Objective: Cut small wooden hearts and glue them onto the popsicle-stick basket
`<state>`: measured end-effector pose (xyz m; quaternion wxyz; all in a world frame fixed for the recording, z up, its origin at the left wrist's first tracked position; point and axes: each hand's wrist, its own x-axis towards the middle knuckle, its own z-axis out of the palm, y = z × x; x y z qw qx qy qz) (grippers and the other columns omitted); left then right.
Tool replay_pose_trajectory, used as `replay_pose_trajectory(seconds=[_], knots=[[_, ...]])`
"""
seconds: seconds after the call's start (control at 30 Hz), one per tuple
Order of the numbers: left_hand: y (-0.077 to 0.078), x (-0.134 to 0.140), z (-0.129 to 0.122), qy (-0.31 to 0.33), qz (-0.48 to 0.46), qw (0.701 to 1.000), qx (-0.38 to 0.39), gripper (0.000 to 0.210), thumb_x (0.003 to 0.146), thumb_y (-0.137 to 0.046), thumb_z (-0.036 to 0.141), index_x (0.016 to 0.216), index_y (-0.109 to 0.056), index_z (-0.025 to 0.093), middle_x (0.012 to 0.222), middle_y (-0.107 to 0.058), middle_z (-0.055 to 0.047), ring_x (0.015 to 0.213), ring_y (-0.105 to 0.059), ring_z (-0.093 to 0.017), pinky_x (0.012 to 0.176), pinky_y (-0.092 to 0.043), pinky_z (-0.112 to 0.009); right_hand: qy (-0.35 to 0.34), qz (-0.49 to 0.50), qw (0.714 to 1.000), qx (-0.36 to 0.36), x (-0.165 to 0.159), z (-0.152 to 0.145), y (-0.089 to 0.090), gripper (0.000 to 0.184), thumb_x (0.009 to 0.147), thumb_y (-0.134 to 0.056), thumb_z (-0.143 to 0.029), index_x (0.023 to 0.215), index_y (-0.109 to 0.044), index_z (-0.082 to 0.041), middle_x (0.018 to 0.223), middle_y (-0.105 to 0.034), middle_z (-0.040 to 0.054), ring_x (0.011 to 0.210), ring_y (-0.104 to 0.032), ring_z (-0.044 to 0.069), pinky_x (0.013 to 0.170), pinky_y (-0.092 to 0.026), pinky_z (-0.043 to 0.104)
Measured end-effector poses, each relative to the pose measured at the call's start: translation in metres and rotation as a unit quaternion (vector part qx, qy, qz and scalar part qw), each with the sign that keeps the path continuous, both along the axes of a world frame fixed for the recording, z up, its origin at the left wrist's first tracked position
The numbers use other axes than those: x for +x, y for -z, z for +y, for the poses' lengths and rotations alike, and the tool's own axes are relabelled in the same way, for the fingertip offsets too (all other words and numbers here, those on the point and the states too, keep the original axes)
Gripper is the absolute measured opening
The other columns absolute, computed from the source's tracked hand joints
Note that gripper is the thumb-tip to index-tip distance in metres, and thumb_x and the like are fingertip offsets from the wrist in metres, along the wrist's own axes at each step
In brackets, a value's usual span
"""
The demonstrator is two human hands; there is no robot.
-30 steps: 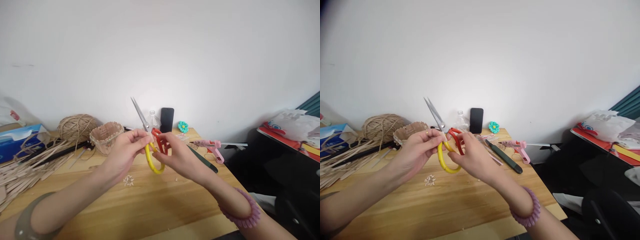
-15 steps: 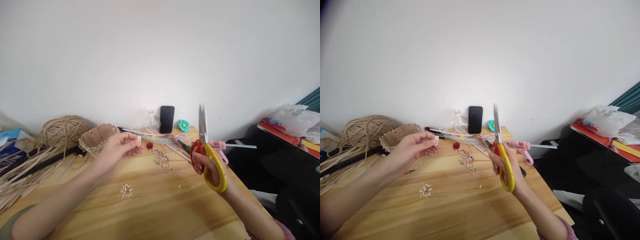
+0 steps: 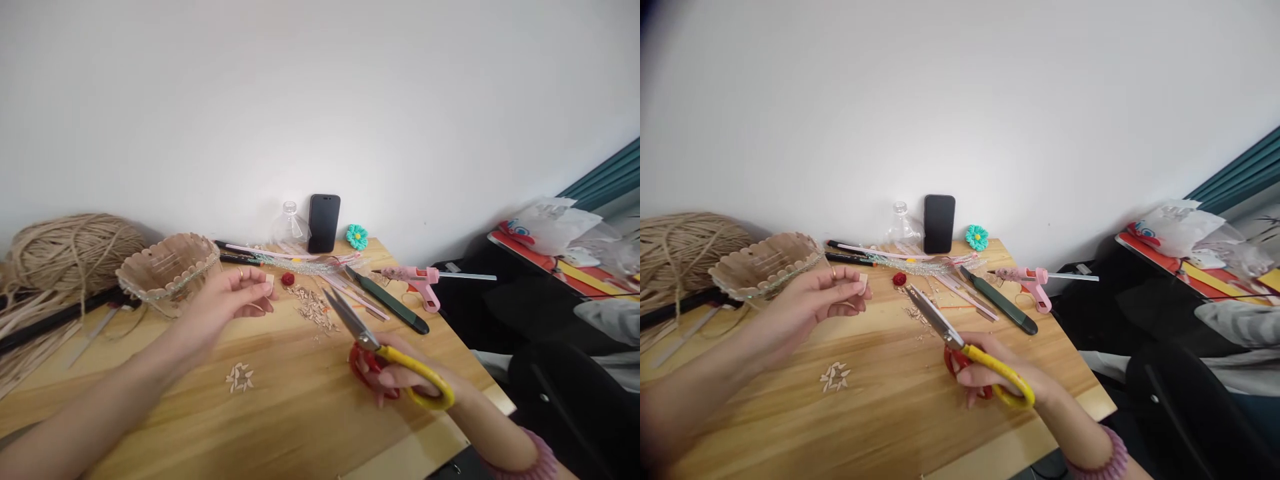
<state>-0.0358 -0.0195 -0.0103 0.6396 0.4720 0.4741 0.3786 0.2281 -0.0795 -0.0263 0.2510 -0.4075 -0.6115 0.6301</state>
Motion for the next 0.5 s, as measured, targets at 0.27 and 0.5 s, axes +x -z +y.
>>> replay_pose_trajectory(seconds=[0.27, 0.5], knots=[[0.001, -0.006, 0.001, -0.077, -0.057, 0.995, 0.001, 0.017, 0.067, -0.071, 0.026, 0.076, -0.06, 0.016, 0.071, -0.064, 0.002, 0.061, -0.057, -0.008, 0.062, -0.047, -0.019, 0.034, 0.028, 0.998, 0.036, -0.024, 0.026, 0.014, 0.042, 0.084, -0.037, -0.038, 0.046, -0.042, -0.021, 0.044, -0.044, -0.0019, 0.041, -0.041, 0.01, 0.042, -0.036, 0.024], [0.004, -0.009, 0.003, -0.122, -0.095, 0.988, -0.007, 0.018, 0.068, -0.07, 0.026, 0.078, -0.06, 0.014, 0.074, -0.064, 0.0, 0.058, -0.056, -0.006, 0.057, -0.047, -0.016, 0.061, 0.031, 0.997, 0.047, -0.046, 0.03, 0.009, 0.033, 0.078, -0.049, -0.034, 0.049, -0.038, -0.023, 0.039, -0.039, -0.0064, 0.035, -0.033, 0.008, 0.034, -0.024, 0.021]])
